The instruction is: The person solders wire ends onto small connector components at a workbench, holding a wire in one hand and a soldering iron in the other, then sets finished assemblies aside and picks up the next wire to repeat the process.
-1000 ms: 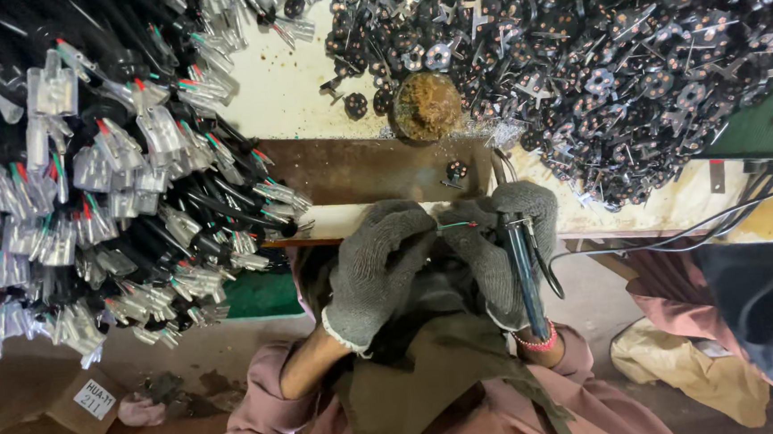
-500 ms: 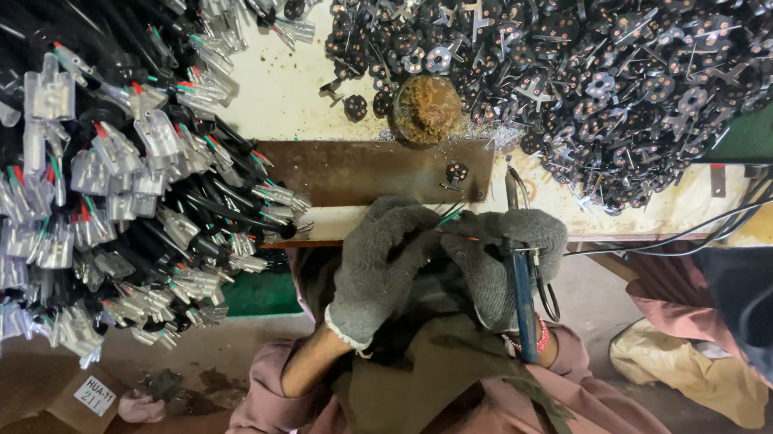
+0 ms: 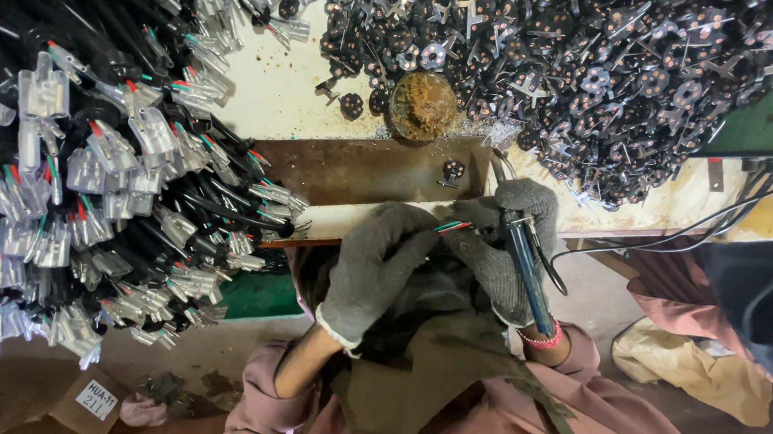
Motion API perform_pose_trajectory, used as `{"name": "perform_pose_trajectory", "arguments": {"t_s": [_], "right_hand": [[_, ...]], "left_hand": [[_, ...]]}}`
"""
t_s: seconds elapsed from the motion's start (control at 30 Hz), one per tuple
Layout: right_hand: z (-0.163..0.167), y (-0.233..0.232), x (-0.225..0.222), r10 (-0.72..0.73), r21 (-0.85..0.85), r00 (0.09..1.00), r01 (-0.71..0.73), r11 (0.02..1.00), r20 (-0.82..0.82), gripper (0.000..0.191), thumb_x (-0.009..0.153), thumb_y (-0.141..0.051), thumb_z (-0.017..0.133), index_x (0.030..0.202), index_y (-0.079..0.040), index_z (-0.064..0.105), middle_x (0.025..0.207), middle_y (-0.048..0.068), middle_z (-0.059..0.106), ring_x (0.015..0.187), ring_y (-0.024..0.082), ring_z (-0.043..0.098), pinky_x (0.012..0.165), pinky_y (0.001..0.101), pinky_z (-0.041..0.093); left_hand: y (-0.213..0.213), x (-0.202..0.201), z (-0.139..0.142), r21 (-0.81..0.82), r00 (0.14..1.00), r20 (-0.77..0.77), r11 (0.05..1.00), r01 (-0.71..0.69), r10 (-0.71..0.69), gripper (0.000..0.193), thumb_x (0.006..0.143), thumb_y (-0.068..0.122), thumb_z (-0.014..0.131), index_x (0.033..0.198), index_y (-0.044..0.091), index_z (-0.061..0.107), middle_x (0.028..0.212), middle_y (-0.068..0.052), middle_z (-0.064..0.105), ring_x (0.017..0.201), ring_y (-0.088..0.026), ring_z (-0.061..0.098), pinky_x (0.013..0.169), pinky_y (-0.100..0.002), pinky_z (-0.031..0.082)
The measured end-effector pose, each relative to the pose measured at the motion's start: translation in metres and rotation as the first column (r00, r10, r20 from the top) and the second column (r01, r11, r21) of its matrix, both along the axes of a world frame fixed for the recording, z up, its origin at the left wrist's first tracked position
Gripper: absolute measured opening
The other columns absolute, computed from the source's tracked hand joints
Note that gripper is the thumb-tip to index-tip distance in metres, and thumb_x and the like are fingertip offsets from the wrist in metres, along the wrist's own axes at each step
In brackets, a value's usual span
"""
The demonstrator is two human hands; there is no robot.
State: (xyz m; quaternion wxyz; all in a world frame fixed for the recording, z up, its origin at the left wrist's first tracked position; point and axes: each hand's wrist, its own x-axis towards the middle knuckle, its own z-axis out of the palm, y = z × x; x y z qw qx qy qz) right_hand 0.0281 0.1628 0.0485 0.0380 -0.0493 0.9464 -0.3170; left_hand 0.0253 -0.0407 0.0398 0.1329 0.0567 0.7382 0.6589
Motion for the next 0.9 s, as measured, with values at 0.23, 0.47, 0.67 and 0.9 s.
{"name": "perform_pose_trajectory", "arguments": {"t_s": [0.23,0.47,0.67,0.9], "right_hand": [[-0.005,-0.014,0.006,-0.047,-0.205,0.999,0.041,0.978,-0.02,0.028,0.069,-0.007,0.084,0.092,-0.008,0.068,0.099,0.01,0.067,0.095,0.031,0.063,0.085,0.0435,0.048],[-0.004,0.002,0.013,0.022,-0.434,0.986,0.054,0.899,0.168,0.05,0.068,-0.006,0.085,0.109,0.004,0.058,0.109,0.013,0.072,0.098,0.025,0.069,0.085,0.0402,0.051],[-0.006,0.005,0.008,0.016,-0.508,0.993,0.048,0.86,0.12,0.04,0.086,0.0,0.084,0.117,-0.014,0.064,0.114,0.002,0.073,0.1,0.015,0.074,0.083,0.0302,0.06],[-0.03,0.009,0.015,-0.145,-0.757,0.762,0.646,0.098,0.631,0.052,0.077,-0.008,0.086,0.116,-0.001,0.053,0.105,0.016,0.068,0.096,0.029,0.066,0.093,0.0461,0.052]], "left_hand": [[0.012,0.006,0.004,0.123,0.963,0.207,0.972,-0.201,0.172,0.011,0.104,0.008,0.059,0.111,0.001,0.063,0.101,-0.017,0.065,0.087,-0.032,0.062,0.081,-0.035,0.052],[-0.007,0.003,0.003,-0.053,0.977,0.18,0.99,0.128,-0.117,0.02,0.099,0.015,0.063,0.113,0.001,0.067,0.1,-0.016,0.07,0.092,-0.03,0.069,0.08,-0.036,0.053],[-0.006,0.0,-0.002,0.184,0.924,0.352,0.979,0.091,-0.153,0.02,0.104,0.017,0.059,0.112,0.0,0.066,0.099,-0.016,0.07,0.092,-0.029,0.07,0.085,-0.036,0.055],[0.003,0.01,-0.002,0.054,0.988,0.155,0.999,0.0,-0.008,0.016,0.097,0.008,0.067,0.11,-0.001,0.07,0.104,-0.013,0.072,0.096,-0.018,0.071,0.085,-0.031,0.055]]}}
